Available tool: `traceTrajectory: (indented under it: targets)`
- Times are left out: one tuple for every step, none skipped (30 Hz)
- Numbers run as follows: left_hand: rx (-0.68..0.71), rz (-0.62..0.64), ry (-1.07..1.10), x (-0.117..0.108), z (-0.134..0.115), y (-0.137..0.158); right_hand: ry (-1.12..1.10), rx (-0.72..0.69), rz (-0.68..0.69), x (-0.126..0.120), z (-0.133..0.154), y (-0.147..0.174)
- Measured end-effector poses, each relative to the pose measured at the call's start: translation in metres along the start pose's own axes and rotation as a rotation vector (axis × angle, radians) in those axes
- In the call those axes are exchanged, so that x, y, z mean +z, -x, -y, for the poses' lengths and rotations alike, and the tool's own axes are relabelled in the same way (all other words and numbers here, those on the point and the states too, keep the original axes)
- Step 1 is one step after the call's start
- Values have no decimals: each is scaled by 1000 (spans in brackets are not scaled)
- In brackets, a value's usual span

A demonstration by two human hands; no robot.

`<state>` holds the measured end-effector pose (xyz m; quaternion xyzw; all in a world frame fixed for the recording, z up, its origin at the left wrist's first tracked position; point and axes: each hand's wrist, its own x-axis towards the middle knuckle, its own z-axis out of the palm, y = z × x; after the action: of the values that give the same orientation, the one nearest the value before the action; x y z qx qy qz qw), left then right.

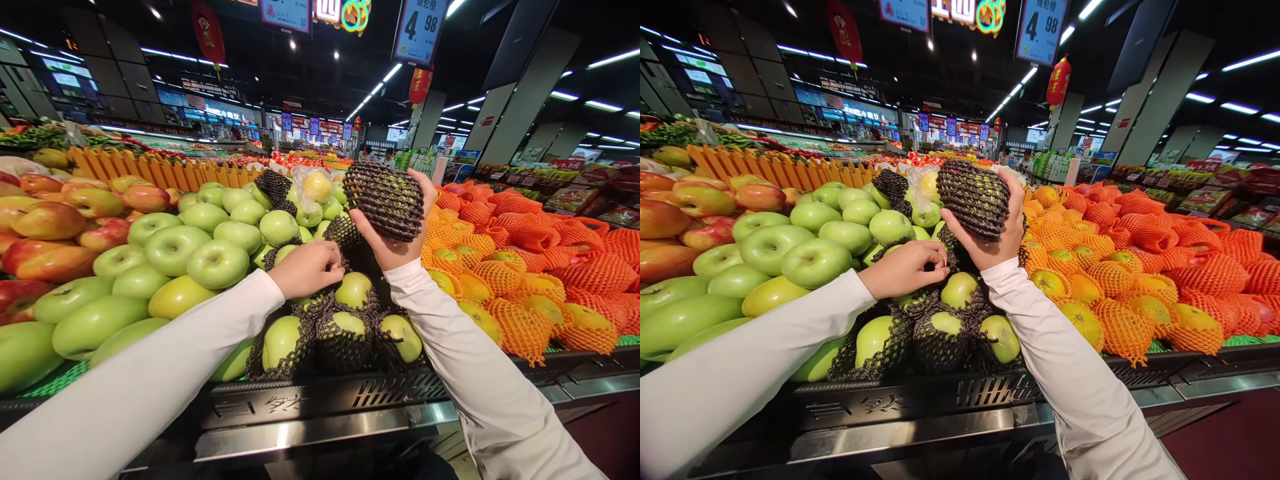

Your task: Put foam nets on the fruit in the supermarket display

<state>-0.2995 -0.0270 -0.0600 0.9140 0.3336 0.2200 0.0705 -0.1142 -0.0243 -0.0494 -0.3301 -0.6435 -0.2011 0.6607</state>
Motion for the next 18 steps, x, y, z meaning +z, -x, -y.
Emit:
traceTrajectory:
  targets:
    - [-17, 0, -2, -1, 0, 0, -3, -1, 1, 0, 0, 0]
    - [-35, -2, -6, -1, 0, 0, -4, -1, 3, 0, 0, 0]
    - [-55, -4, -14, 0, 0, 0, -3, 1, 5, 0, -1, 0]
    - [-76, -5, -25, 1, 1, 0, -1, 3, 8, 0, -1, 0]
    - [-96, -3, -39, 3, 2, 0, -1, 5, 9, 0, -1, 0]
    - [-110, 8, -56, 5, 2, 0, 0, 8, 10, 0, -1, 0]
    - [-112, 32, -78, 7, 3, 0, 0, 13, 8, 0, -1, 0]
    - [-98, 65, -101, 9, 3, 0, 1, 19, 4, 1, -2, 0]
    - [-63, 100, -119, 10, 2, 0, 0, 28, -4, 1, -2, 0]
    - [-11, 130, -135, 11, 1, 0, -1, 38, -15, 1, -2, 1]
    - [48, 148, -149, 10, 0, 0, -4, 52, -27, 2, -3, 1]
    - [103, 156, -162, 8, -1, 0, -9, 67, -40, 3, -3, 1]
    - [146, 153, -175, 5, -2, -1, -19, 83, -54, 3, -3, 1]
    - [170, 139, -190, 0, -2, -1, -37, 103, -67, 4, -4, 2]
    - [167, 111, -213, -6, -1, -1, -60, 127, -80, 5, -4, 1]
    - [134, 68, -245, -13, 1, 0, -84, 154, -90, 6, -4, 1]
    - [77, 17, -282, -19, 4, 0, -108, 182, -100, 6, -4, 1]
    - [5, -21, -323, -25, 9, 1, -127, 211, -110, 7, -5, 1]
